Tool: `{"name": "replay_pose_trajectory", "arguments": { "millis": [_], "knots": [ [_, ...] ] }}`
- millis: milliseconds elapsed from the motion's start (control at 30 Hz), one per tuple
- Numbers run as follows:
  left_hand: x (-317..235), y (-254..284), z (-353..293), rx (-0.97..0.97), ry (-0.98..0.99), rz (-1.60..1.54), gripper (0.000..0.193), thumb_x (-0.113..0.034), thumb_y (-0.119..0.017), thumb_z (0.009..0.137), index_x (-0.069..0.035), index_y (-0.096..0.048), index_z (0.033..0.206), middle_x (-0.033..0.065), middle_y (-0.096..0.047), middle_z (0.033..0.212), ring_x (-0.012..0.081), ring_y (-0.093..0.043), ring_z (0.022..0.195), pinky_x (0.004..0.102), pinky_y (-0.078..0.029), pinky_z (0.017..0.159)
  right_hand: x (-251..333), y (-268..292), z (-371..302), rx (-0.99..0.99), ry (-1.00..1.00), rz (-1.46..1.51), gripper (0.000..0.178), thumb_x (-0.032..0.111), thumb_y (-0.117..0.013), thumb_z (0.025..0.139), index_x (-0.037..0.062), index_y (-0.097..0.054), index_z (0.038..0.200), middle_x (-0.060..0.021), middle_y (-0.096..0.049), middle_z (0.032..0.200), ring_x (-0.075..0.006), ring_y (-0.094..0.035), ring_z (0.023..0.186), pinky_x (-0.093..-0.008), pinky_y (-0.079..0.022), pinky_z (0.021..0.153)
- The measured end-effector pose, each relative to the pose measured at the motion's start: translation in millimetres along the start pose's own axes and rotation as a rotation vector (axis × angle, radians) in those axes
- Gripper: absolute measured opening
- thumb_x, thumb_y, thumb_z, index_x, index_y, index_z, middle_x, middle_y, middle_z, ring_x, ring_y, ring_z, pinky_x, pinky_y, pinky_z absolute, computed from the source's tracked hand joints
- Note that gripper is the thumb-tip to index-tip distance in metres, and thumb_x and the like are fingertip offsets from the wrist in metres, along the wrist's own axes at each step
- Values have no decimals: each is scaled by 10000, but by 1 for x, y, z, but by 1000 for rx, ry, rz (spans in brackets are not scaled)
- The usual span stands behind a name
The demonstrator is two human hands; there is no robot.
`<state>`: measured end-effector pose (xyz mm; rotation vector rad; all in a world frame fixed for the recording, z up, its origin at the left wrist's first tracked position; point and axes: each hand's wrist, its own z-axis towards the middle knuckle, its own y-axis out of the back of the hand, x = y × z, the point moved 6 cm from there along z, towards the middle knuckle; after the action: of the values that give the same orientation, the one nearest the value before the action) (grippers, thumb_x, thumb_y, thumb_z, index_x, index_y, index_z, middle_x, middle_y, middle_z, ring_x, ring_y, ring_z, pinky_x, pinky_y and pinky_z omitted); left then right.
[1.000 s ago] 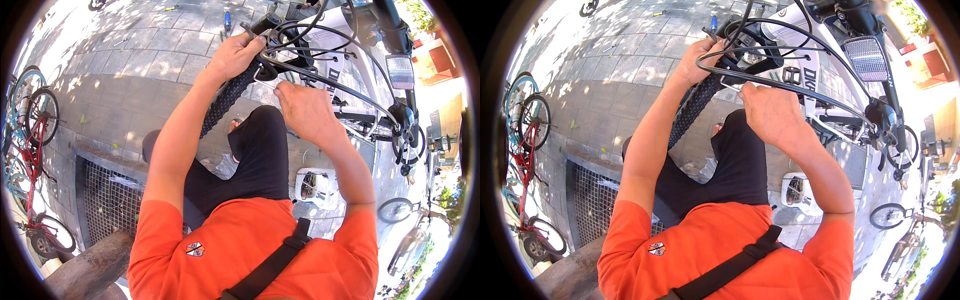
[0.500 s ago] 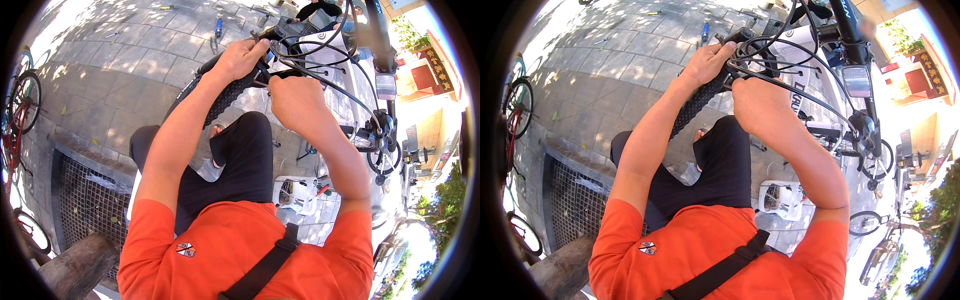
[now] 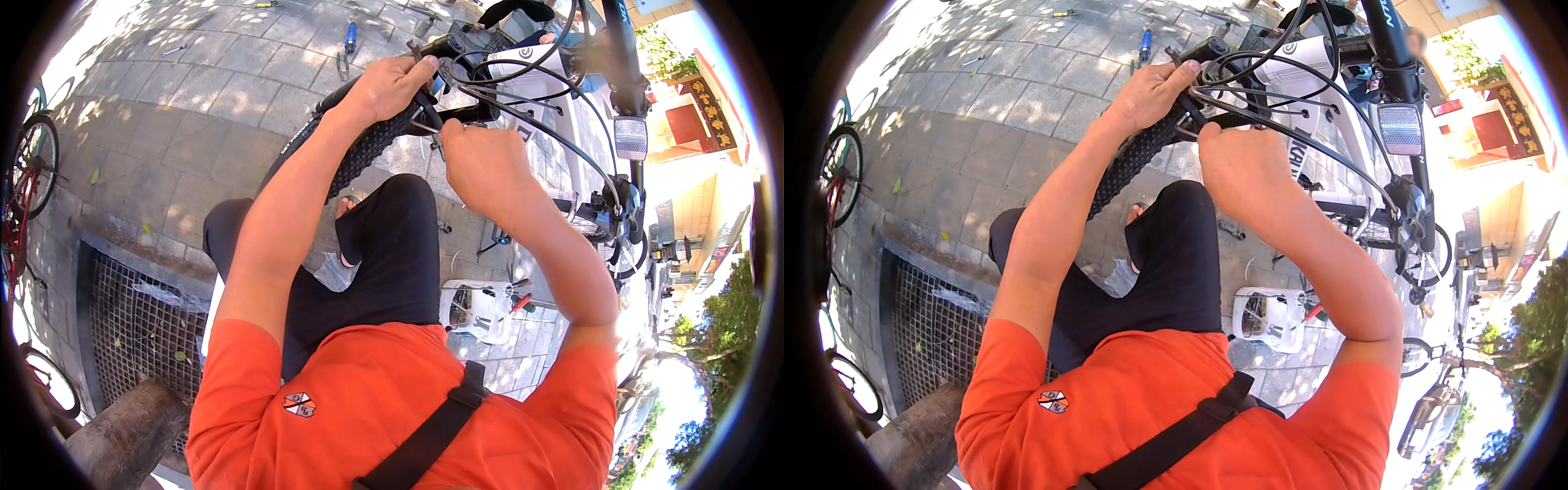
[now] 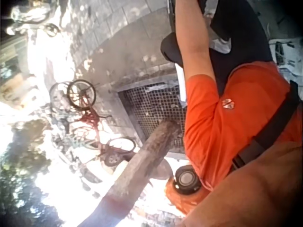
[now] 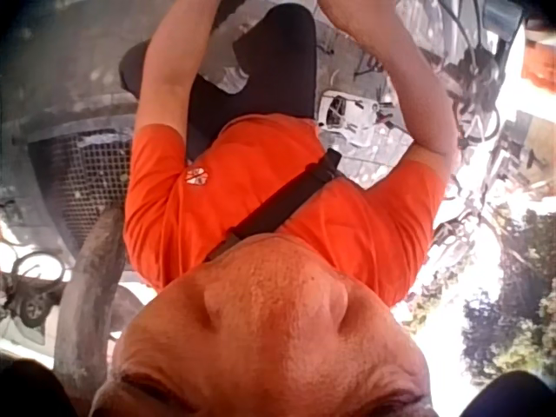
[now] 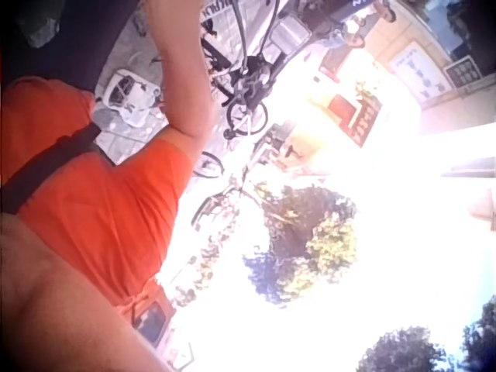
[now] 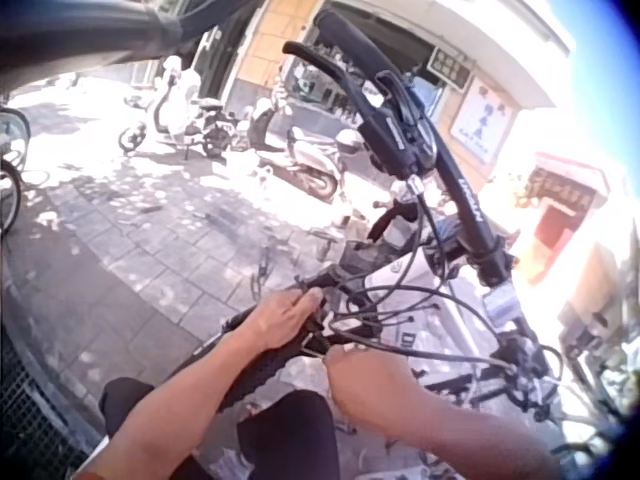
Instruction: The person uses an Allen wrench to tighten bolts on the bicycle handlebars and stem. They then attach a white plastic water bottle cage to the frame of the bicycle, securing it with the tool.
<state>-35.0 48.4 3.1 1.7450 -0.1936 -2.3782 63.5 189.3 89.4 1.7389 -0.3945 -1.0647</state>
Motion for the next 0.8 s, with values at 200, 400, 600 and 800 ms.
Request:
{"name": "replay_pose_trajectory", "arguments": {
  "millis": [200, 400, 600, 800],
  "knots": [
    [4, 2, 1, -3, 21, -12, 632, -584, -506, 1044, -19, -769, 938, 183, -651, 728, 274, -618, 725, 393, -525, 755, -4, -16, -11, -267, -2, 279, 236, 258, -602, 1042, 51, -625, 930, -104, -712, 765, -332, -702, 653, -447, -531, 565],
    [-5, -4, -3, 1, 40, -21, 637, -565, -512, 1059, 9, -742, 904, 121, -617, 717, 209, -572, 709, 363, -497, 703, -7, -99, -22, -640, -50, 492, 120, 162, -650, 1010, 45, -646, 982, -144, -701, 770, -361, -673, 625, -451, -521, 562],
    [-7, 1, -9, -29, 64, -50, 650, -528, -512, 1090, 47, -714, 864, 27, -578, 686, 111, -518, 671, 314, -458, 615, 21, -184, 21, -731, -69, 1050, 176, 197, -626, 1016, 29, -638, 963, -178, -686, 862, -413, -667, 756, -486, -534, 691],
    [6, -4, 1, -9, 65, -44, 637, -568, -496, 1057, 0, -750, 921, 122, -640, 710, 206, -589, 707, 357, -512, 724, 37, -200, 41, -697, -75, 1189, 156, 142, -541, 1050, 21, -631, 1009, -180, -663, 960, -426, -623, 913, -492, -505, 862]
  ]
}}
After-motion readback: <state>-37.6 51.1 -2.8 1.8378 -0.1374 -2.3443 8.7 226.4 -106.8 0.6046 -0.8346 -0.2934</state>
